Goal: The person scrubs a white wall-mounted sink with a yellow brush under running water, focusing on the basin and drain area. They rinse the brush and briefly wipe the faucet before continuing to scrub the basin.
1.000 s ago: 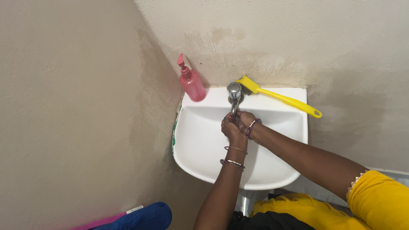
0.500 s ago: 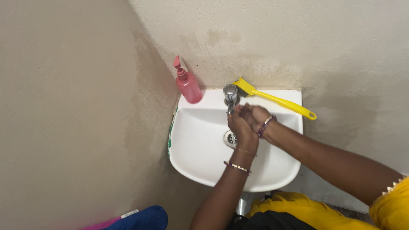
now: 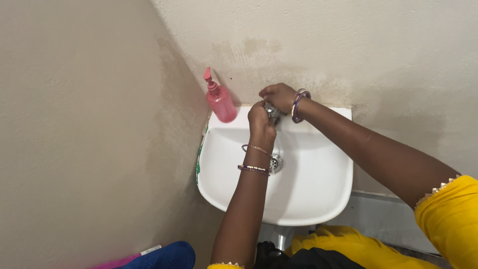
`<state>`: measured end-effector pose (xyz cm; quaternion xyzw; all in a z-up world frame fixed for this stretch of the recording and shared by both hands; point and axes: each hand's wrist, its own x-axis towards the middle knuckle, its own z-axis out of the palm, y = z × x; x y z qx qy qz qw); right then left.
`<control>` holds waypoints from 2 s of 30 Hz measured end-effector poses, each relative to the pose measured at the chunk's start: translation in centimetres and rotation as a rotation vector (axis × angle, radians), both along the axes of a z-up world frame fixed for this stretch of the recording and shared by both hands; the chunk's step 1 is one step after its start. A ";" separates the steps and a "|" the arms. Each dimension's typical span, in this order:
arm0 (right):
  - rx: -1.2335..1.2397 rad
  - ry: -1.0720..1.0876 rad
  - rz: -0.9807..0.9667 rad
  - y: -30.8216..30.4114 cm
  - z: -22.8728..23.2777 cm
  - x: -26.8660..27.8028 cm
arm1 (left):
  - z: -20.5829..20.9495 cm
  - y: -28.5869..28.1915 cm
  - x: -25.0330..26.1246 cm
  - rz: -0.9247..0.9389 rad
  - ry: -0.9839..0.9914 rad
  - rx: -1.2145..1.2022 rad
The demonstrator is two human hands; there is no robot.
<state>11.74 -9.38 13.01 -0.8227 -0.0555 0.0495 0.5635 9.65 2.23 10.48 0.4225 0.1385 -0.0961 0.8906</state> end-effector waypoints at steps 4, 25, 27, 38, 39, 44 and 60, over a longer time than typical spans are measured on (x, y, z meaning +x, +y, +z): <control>-0.576 -0.310 0.074 1.0 -0.6 -0.2 | 0.6 1.3 -1.6 0.067 -0.009 0.034; -0.842 -0.216 0.179 1.2 2.3 -2.8 | -2.8 2.3 -1.4 -0.005 -0.343 0.897; -0.759 -0.243 0.197 0.7 2.4 -3.0 | -1.6 2.4 -2.0 0.000 -0.430 1.182; -0.929 -0.335 0.249 0.5 2.2 -2.4 | 1.9 2.3 -2.6 -0.129 -0.383 1.342; -0.942 -0.332 0.257 0.6 2.3 -2.5 | 1.7 2.4 -2.3 -0.124 -0.407 1.348; -0.999 -0.333 0.223 0.9 2.8 -2.6 | -0.1 3.4 -0.5 -0.169 -0.428 1.317; -1.060 -0.311 0.151 1.6 3.7 -3.2 | -2.2 4.6 2.2 -0.332 -0.490 1.168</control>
